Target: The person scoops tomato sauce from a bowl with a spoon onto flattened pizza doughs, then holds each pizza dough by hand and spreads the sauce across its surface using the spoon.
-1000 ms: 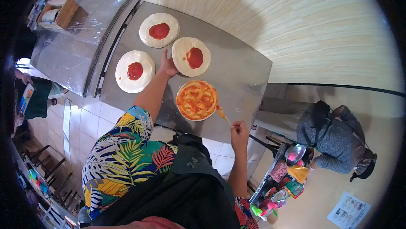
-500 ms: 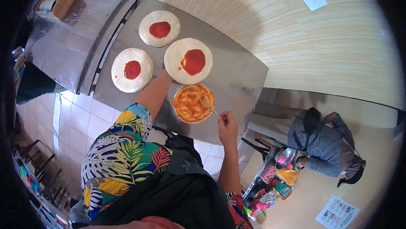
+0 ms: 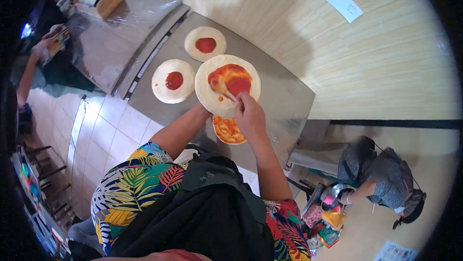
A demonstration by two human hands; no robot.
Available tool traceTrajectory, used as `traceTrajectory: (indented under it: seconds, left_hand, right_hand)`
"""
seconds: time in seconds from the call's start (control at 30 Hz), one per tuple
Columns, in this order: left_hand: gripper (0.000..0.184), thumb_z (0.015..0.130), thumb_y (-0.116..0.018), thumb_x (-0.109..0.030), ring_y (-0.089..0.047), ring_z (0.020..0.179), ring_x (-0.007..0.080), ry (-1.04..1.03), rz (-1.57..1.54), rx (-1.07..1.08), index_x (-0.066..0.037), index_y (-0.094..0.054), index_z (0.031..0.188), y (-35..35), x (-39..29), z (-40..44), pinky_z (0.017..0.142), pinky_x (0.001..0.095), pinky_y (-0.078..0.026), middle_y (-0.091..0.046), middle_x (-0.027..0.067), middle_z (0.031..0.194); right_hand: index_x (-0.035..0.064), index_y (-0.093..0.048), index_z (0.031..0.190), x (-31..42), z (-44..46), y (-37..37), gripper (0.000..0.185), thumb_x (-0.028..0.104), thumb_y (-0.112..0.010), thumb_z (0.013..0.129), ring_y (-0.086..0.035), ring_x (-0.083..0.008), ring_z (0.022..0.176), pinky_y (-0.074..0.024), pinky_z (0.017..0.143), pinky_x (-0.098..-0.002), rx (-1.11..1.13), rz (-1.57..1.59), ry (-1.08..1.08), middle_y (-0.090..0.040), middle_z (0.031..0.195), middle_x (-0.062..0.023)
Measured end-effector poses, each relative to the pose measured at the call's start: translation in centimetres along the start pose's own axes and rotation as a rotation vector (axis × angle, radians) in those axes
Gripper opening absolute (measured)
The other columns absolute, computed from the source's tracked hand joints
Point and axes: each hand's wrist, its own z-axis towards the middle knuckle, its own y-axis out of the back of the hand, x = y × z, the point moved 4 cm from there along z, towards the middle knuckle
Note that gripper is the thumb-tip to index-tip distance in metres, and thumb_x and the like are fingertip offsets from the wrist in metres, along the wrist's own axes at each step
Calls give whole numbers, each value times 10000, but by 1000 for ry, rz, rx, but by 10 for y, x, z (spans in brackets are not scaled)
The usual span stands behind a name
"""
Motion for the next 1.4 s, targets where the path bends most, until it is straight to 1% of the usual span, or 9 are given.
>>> traceTrajectory:
  seconds: [0.27,0.37,0.5,0.77,0.83,0.87,1.13,1.2,1.4]
  left_hand:
    - [472,949,-478,-374,-564,1144,279,-150,76,-40,-69,-467,1308,-94,-4,-61,1001,454,-461,-547,142,1281]
    - [480,955,-468,-381,-560,1147,286,-192,2,109,-71,-450,1321,-103,4,-67,998,468,-461,-529,144,1300]
    - [565,918,-530,-423,-508,1214,310,-353,97,202,-82,-423,1356,-118,9,-92,1036,466,-423,-470,157,1366]
    - [532,945,-475,-421,-533,1184,308,-257,45,163,-82,-415,1351,-122,42,-102,1000,481,-458,-494,161,1334]
    - [535,945,-480,-417,-533,1185,309,-251,85,165,-78,-413,1353,-119,47,-107,1000,481,-458,-498,166,1328]
    - [537,944,-482,-415,-534,1185,310,-273,130,153,-73,-412,1353,-117,48,-109,1001,480,-457,-500,169,1326]
    - [553,940,-486,-420,-530,1189,307,-352,156,121,-73,-404,1362,-138,82,-115,1001,475,-454,-479,169,1351]
    - [561,941,-473,-433,-519,1200,311,-380,132,165,-81,-397,1371,-131,86,-114,1007,483,-445,-471,169,1360]
    - [602,935,-457,-464,-486,1235,320,-328,56,252,-89,-370,1397,-121,108,-116,1035,502,-408,-436,161,1396]
  right_hand:
    - [31,-547,961,1,1,49,88,71,-555,883,-629,-248,651,-486,600,-324,-116,-31,244,-615,772,-147]
    - [55,-559,937,32,-10,24,91,75,-537,851,-637,-342,742,-486,638,-414,90,49,281,-611,813,-169]
    - [55,-563,935,40,-49,54,88,70,-549,849,-638,-335,743,-490,639,-413,163,64,443,-613,849,-163]
    - [70,-564,939,32,-47,62,112,86,-583,830,-633,-340,728,-490,634,-419,-26,70,368,-618,832,-144]
    - [66,-556,931,45,-77,63,112,92,-586,826,-623,-344,714,-484,626,-427,88,61,613,-608,822,-142]
    - [30,-571,931,44,-82,76,84,53,-561,851,-659,-288,721,-507,628,-371,140,39,596,-621,805,-149]
    - [37,-564,917,25,-74,87,72,58,-567,848,-666,-279,734,-516,636,-372,-110,33,486,-612,807,-145]
    - [73,-539,887,40,-98,77,74,82,-575,824,-625,-327,700,-483,602,-424,48,87,657,-602,794,-124]
    - [71,-537,884,-3,-95,116,76,83,-579,821,-630,-326,721,-480,604,-433,4,58,550,-613,802,-124]
